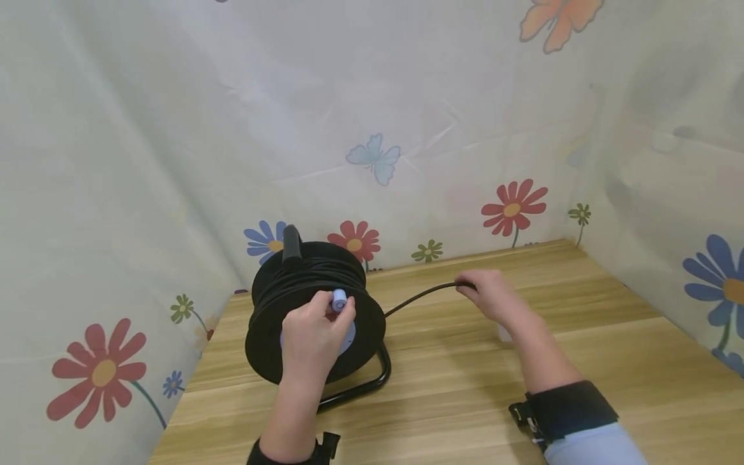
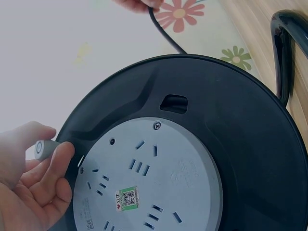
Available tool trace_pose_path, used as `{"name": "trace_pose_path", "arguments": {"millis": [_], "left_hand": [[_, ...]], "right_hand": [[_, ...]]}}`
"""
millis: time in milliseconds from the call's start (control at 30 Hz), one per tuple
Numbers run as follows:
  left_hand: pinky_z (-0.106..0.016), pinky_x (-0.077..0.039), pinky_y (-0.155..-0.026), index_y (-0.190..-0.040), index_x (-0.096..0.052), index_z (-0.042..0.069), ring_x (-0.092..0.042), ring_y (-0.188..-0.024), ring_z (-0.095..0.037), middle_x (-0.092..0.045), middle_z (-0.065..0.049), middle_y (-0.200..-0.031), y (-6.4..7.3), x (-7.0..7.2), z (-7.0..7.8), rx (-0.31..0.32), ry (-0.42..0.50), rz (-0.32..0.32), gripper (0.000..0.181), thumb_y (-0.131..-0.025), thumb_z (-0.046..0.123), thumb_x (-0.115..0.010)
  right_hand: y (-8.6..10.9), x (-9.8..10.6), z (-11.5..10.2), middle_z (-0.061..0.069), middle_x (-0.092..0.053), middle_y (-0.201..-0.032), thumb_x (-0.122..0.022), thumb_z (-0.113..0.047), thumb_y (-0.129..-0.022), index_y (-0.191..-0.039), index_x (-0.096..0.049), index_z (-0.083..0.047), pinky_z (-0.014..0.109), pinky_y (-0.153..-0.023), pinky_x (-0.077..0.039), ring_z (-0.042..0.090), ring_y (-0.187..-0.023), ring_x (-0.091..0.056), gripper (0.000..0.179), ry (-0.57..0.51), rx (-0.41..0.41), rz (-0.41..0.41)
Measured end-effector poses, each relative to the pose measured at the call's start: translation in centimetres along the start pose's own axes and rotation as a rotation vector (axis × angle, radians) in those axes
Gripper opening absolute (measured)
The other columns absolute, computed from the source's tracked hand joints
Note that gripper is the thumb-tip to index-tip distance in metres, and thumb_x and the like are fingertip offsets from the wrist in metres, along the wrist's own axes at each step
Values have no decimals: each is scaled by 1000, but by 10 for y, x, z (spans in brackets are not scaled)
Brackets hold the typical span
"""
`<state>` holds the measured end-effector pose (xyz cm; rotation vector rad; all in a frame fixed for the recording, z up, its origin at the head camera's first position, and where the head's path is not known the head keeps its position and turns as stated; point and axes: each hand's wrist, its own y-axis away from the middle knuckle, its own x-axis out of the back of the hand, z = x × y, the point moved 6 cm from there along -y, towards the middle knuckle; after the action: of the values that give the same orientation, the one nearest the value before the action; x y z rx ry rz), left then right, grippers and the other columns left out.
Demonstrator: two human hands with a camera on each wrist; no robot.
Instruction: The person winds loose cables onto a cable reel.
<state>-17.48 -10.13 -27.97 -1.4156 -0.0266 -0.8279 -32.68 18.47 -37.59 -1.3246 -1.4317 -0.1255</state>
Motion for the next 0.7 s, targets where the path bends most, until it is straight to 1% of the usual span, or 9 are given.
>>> {"name": "trace_pose_path", "arguments": {"millis": [100,200,333,400,500,700], "left_hand": [[-24,-44,-44,-72,-61,9,-48,-47,-4,-62,2,-60,0,1,2,2,0,2,23,-82,25,-73],[-24,-43,-43,-70,-60,9,-47,-46,-5,-61,2,-58,0,2,3,-6,-1,9,23,-82,25,-74],[-24,-42,-43,-70,-60,9,-46,-46,-4,-59,3,-57,-1,3,4,-10,2,2,23,-82,24,-74],[-24,-42,-43,-70,-60,9,-46,-46,-4,-58,3,-57,-1,3,4,-9,1,-3,23,-82,24,-73],[-24,-42,-42,-70,-59,9,-44,-45,-4,-56,4,-56,-2,5,4,-6,1,-5,23,-82,23,-74],[-24,-42,-42,-71,-60,9,-44,-45,-5,-56,4,-56,-1,3,4,15,0,-18,23,-83,24,-73]], "right_hand": [[6,11,15,5,-69,-88,-67,-9,-89,-95,-70,-8,43,-69,-52,21,-81,-62,6,38,-4,10],[13,25,29,8,-69,-88,-68,-9,-89,-95,-70,-6,46,-72,-52,24,-82,-62,7,67,-30,35],[22,42,46,11,-69,-93,-68,-10,-88,-97,-71,-6,50,-77,-50,28,-88,-62,10,101,-93,65],[27,48,52,10,-69,-93,-69,-11,-88,-98,-71,-7,51,-79,-49,29,-90,-61,11,116,-120,64],[31,52,58,9,-70,-94,-69,-15,-88,-98,-72,-9,52,-80,-48,29,-91,-61,12,128,-149,44],[35,50,60,8,-70,-96,-69,-20,-89,-100,-73,-13,53,-81,-47,29,-94,-60,14,125,-197,18]]}}
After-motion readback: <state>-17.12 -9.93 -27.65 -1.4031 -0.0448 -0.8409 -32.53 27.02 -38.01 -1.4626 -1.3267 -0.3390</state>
